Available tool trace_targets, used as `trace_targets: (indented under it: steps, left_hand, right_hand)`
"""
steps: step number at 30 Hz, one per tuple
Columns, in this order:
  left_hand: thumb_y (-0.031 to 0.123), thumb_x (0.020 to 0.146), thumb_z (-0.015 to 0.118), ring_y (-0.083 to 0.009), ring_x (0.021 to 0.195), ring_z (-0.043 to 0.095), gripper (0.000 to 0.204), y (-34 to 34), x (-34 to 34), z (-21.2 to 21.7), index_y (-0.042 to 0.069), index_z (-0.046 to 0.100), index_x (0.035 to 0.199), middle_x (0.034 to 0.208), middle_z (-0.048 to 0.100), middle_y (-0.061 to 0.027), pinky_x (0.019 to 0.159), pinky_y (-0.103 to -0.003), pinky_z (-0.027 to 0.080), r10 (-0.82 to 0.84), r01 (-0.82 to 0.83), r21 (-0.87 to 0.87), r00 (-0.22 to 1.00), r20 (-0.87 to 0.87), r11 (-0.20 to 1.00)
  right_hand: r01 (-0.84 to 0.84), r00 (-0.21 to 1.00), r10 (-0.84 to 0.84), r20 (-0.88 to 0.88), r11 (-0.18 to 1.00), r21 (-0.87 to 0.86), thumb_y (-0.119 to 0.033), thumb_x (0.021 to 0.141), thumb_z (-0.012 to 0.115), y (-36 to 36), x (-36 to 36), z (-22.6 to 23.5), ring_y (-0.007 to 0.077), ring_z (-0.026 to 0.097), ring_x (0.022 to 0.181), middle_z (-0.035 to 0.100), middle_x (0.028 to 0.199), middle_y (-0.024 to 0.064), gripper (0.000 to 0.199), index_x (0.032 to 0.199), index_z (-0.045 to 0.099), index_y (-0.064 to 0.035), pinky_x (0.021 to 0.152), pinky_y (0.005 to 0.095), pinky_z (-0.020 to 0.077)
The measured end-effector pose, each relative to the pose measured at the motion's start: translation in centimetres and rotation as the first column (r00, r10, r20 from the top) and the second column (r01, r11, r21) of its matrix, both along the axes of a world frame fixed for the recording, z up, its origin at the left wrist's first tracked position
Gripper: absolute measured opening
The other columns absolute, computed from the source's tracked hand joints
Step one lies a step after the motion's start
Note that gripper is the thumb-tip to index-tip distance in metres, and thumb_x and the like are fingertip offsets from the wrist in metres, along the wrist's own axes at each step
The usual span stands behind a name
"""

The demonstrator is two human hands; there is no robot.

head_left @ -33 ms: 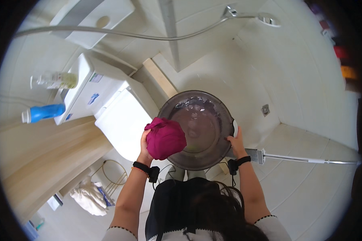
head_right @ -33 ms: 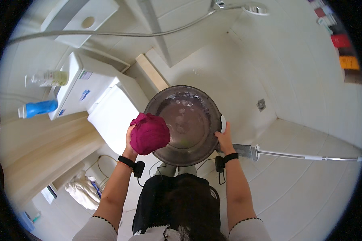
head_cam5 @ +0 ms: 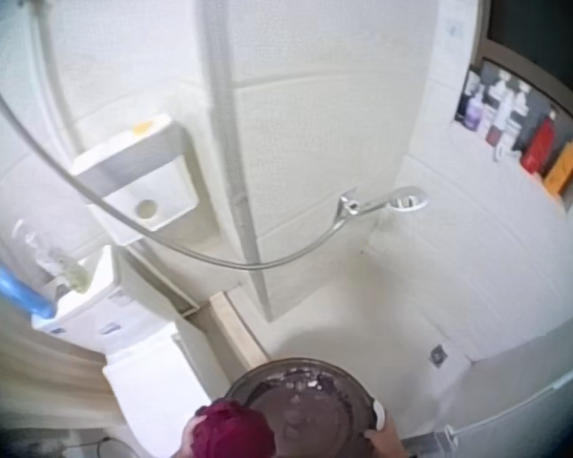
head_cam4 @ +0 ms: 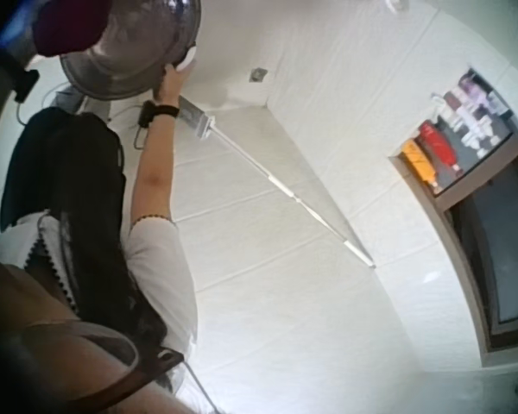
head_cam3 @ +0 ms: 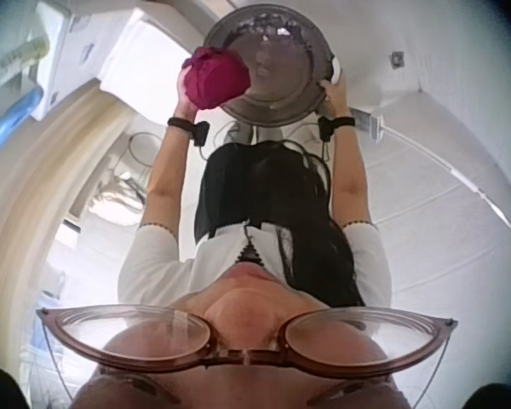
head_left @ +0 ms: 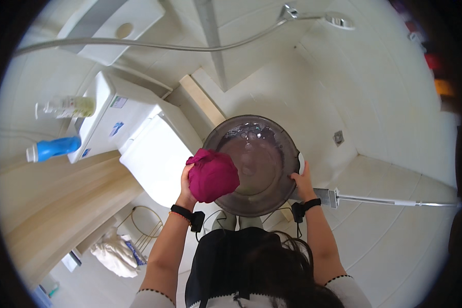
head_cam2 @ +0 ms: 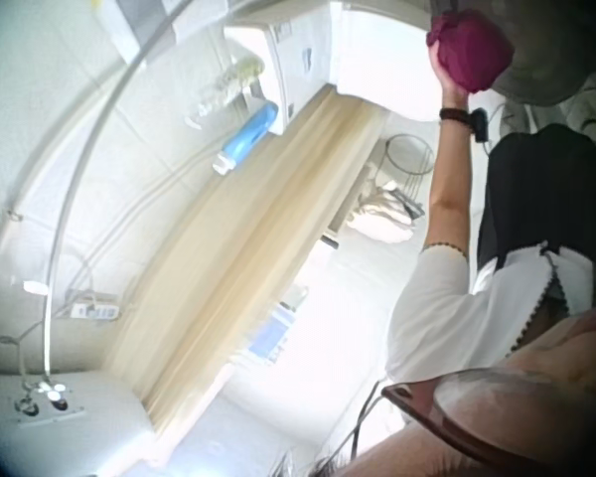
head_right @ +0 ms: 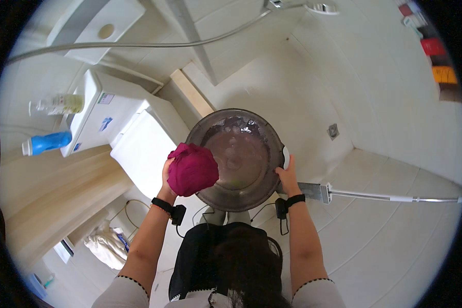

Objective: The person hand-washes a magenta garment in a bucket of water placed on a toilet tank. They agitate and squeeze the fabric, then lift it out, wring it, and place it into a mesh laundry bag on the floor.

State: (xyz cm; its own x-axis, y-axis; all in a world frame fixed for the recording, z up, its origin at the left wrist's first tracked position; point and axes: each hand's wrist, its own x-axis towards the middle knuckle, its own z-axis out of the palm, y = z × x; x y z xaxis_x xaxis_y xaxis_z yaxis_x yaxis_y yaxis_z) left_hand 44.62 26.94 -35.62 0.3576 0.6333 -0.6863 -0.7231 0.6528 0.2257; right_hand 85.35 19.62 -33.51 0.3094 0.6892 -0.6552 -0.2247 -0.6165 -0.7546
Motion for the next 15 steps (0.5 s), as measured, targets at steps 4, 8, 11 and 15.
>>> trace_targets:
  steps: [4,8,11,15]
  left_hand:
    - [0.039,0.099,0.053,-0.0321,0.12,0.065,0.053,2.8,7.4,-4.7,0.004,0.058,0.138,0.133,0.066,-0.0163,0.107,-0.046,0.05,-0.088,0.089,0.024,0.996,-0.017,0.996]
    - [0.041,0.102,0.047,-0.0338,0.129,0.06,0.055,4.5,11.6,-10.7,0.006,0.054,0.145,0.142,0.062,-0.0157,0.113,-0.049,0.046,-0.188,0.189,0.034,0.982,-0.026,0.981]
    - [0.043,0.103,0.045,-0.0337,0.13,0.059,0.057,5.3,14.7,-16.3,0.007,0.053,0.146,0.144,0.06,-0.0151,0.113,-0.049,0.046,-0.212,0.212,-0.031,0.977,-0.006,0.977]
    - [0.045,0.103,0.043,-0.0339,0.131,0.059,0.059,6.8,19.2,-23.3,0.006,0.051,0.147,0.145,0.059,-0.0141,0.114,-0.049,0.045,-0.267,0.267,-0.004,0.963,0.043,0.964]
  right_hand:
    - [0.04,0.999,-0.039,0.027,0.999,-0.025,0.005,0.08,0.058,-1.5,7.0,-5.8,0.0231,0.058,0.107,0.056,0.126,0.0119,0.064,0.14,0.041,-0.0074,0.091,0.0354,0.051]
    - [0.062,0.997,-0.059,0.048,0.997,-0.045,0.005,0.08,0.058,-3.6,11.1,-13.1,0.0209,0.059,0.101,0.058,0.121,0.0098,0.067,0.143,0.04,-0.0091,0.083,0.0334,0.0522]
    - [0.084,0.994,-0.076,0.073,0.989,-0.123,0.005,0.078,0.059,-5.2,13.8,-18.7,0.0198,0.057,0.098,0.058,0.117,0.0094,0.064,0.138,0.043,-0.0082,0.082,0.0329,0.0506]
    - [0.162,0.987,-0.156,0.051,0.968,-0.191,0.005,0.077,0.061,-6.4,16.5,-26.1,0.0197,0.056,0.093,0.058,0.111,0.009,0.061,0.135,0.046,-0.0081,0.078,0.0336,0.0492]
